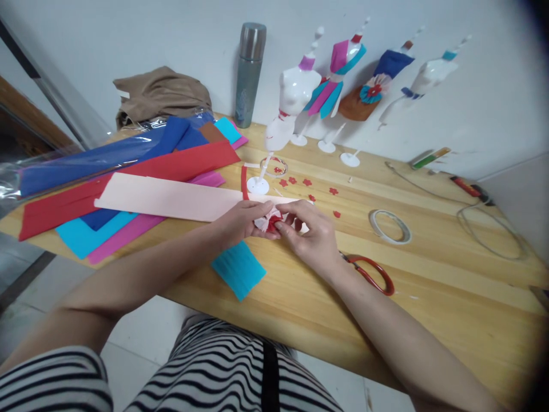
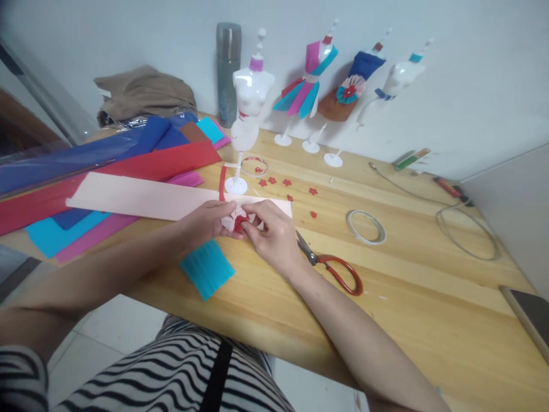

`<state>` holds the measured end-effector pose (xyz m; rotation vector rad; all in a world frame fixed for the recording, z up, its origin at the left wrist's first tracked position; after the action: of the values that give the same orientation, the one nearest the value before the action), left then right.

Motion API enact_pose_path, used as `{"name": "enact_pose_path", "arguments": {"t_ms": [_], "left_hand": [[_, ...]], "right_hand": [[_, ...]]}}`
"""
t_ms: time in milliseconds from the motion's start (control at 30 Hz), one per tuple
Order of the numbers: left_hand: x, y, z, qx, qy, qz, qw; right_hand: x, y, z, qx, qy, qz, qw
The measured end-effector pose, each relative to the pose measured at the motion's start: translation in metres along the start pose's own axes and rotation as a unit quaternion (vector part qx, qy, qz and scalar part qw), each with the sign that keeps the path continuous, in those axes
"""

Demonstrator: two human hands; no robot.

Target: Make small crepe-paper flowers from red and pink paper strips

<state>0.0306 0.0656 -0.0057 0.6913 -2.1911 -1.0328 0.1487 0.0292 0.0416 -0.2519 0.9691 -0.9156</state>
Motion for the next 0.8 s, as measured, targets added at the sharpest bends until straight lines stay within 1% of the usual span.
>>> {"name": "enact_pose_path", "arguments": {"t_ms": [133,200,367,467,533,633,700,800], "left_hand": [[0.000,-0.002,0.002,0.015,0.013,0.006,1.000],[0.000,-0.002,0.003,0.009,0.022,0.007,1.000],[0.001,-0.001,0.003,-0.045,0.046,0.003,0.998],[0.002,0.000,0.006,-0.081,0.073,0.002,0.994],[0.002,0.000,0.010,-0.100,0.096,0.005,0.990],[0.004,0.005,0.015,-0.129,0.137,-0.003,0.982],[0.006,0.012,0.017,-0.132,0.158,-0.019,0.978],[0.010,0.022,0.019,-0.118,0.175,-0.050,0.976]], "right_hand": [[-0.002,-0.006,0.002,-0.018,0.013,0.013,1.000],[-0.003,-0.008,0.002,-0.028,0.019,0.004,0.999],[-0.005,-0.003,0.000,-0.067,0.017,-0.046,0.997],[-0.003,0.007,-0.004,-0.116,0.017,-0.100,0.988],[-0.002,0.011,-0.005,-0.136,0.018,-0.119,0.983],[-0.002,0.014,-0.006,-0.139,0.014,-0.126,0.982],[-0.003,0.017,-0.004,-0.143,0.010,-0.144,0.979],[-0.008,0.026,0.010,-0.145,0.010,-0.173,0.974]]}}
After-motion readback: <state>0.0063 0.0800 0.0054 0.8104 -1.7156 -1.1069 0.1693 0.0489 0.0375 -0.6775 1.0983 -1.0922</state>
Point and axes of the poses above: each hand's wrist, its own x-axis away from the middle knuckle, its own z-axis out of the back of the hand, y = z × x, the point moved 7 cm from there along -x, towards the middle knuckle, and after that the axes turned 5 degrees about z, right-handed, at the moved point
